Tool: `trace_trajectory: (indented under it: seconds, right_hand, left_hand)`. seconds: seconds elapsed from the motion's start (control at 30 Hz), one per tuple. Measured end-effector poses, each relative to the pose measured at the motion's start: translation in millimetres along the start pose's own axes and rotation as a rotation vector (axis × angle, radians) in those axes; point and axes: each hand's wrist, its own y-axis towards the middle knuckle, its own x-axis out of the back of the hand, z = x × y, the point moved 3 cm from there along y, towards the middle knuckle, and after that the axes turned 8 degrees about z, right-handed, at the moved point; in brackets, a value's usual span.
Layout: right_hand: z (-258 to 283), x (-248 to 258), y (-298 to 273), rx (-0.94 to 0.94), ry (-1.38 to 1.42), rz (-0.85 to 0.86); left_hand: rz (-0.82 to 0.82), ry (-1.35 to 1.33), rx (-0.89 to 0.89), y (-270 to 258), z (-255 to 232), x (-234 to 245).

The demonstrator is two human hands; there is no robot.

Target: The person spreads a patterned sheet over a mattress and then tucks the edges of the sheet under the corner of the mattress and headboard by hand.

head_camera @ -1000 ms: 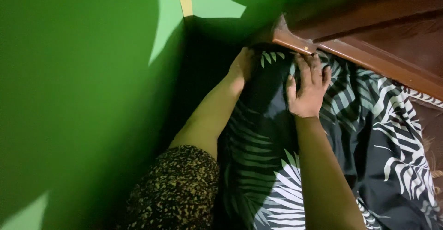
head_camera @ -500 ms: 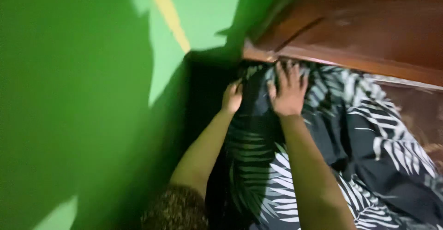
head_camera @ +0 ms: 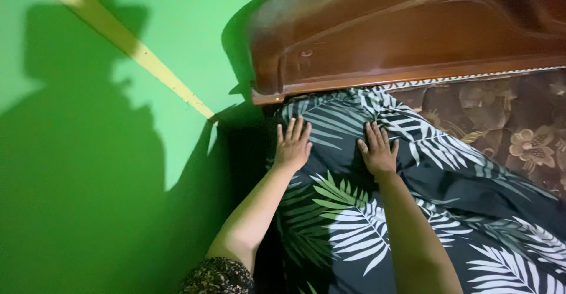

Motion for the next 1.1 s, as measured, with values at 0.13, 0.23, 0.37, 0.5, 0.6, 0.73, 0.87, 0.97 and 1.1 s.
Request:
trace_trajectory:
  seconds: [0.13,0.23,0.37,0.5,0.6,0.73,0.87,0.97,1.1]
  right_hand:
    - [-14.9,3.5,-0.2,-0.026,0.052,0.024]
    - [-3.9,16.3,-2.2,-0.037,0.087,-0.024]
    - [-3.0,36.2,10.4,-0.263,0.303,-0.147]
    - [-50.0,22.8,38.0,-0.028,0.231,-0.293]
    - [-107.8,-1.8,66.7,-0.007,0.269,-0.384]
    - [-176.7,-5.9,95.8,-0.156,0.466,-0.500]
    - [-165.9,12.4,103.4,-0.170,0.491,-0.501]
    - [-89.0,32.7,81.5,-0.010,0.483,-0.606]
    - [24.7,43.5,31.3,0.237,-0.029,-0.449]
  left_hand:
    - [0.244,-0.067,0.047,34.3,-37.9,-11.9]
    - [0.103,-0.047,0.091,35.4,-51.2,-22.8]
    - [0.120,-0.055,0.140,46.4,-57.1,-26.4]
    - [0.204,-0.052,0.147,63.2,-68.3,-24.1]
    - [0.184,-0.060,0.144,74.7,-73.7,-23.7]
    - [0.174,-0.076,0.141,86.3,-77.6,-27.2]
    - [0.148,-0.078,0.121,88.3,-77.1,-23.4]
    - [0.098,-0.198,0.117,93.8,-68.0,-24.6]
    - [-0.086,-0.430,0.139,113.8,-27.0,-31.6]
